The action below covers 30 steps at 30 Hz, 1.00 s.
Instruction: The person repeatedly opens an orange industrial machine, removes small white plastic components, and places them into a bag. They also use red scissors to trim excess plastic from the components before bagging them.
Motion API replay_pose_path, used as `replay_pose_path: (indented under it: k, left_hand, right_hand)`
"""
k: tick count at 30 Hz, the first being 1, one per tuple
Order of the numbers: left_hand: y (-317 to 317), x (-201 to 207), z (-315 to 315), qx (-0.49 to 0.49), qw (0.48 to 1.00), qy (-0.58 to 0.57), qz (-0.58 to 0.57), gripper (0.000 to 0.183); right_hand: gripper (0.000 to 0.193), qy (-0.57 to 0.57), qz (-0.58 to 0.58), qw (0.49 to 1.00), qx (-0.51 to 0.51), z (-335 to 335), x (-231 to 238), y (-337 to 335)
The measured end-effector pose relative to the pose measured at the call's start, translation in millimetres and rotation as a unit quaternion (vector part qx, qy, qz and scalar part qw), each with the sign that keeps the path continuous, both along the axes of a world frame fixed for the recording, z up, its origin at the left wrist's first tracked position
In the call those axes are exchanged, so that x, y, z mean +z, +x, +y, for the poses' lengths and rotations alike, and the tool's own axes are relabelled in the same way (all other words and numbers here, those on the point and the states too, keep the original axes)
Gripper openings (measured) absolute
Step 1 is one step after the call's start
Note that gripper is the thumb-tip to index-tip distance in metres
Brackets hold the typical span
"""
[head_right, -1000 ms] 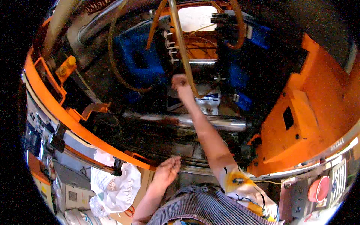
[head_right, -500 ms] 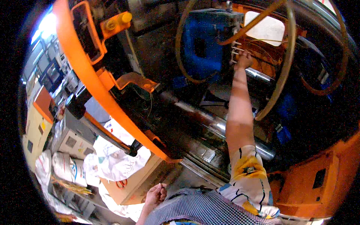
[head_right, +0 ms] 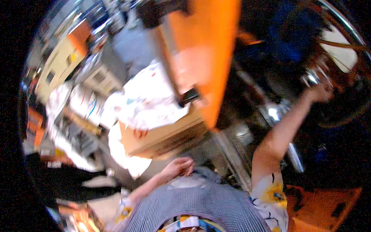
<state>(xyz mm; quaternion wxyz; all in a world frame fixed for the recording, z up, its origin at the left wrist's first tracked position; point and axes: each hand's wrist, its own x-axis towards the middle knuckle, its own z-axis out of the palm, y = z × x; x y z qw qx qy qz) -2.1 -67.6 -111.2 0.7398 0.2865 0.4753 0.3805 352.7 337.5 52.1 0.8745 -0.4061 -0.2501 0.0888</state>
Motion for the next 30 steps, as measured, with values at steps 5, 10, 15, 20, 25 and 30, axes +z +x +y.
replay_pose_path:
  k: [5, 10, 15, 20, 25, 30]
  left_hand:
    - [-23.3, 3.7, -18.6, 0.003, 0.999, -0.002, -0.041, 0.026]
    - [-73.1, -8.4, -54.5, 0.038, 0.998, -0.022, -0.033, 0.026]
    - [-111.9, -34.4, -93.7, 0.124, 0.991, -0.052, -0.016, 0.025]
    - [-135.9, -37.9, -137.2, 0.25, 0.964, -0.088, 0.002, 0.026]
    - [-139.5, -37.8, -190.9, 0.371, 0.924, -0.097, -0.011, 0.025]
    - [-140.5, -47.6, -213.6, 0.409, 0.904, -0.126, -0.022, 0.024]
  right_hand:
    - [0.023, -0.023, -0.167, 0.98, -0.103, -210.1, -36.2, -88.3]
    - [0.025, -0.19, -0.413, 0.872, 0.181, -336.6, -103.7, -135.1]
    - [0.009, -0.084, -0.433, 0.741, 0.507, -361.2, -138.4, -268.8]
    - [0.008, -0.033, -0.386, 0.61, 0.692, -378.5, -181.0, -471.6]
    - [0.012, -0.033, -0.453, 0.542, 0.708, -388.0, -265.4, -593.5]
    - [0.015, -0.044, -0.541, 0.528, 0.653, -391.9, -323.9, -626.2]
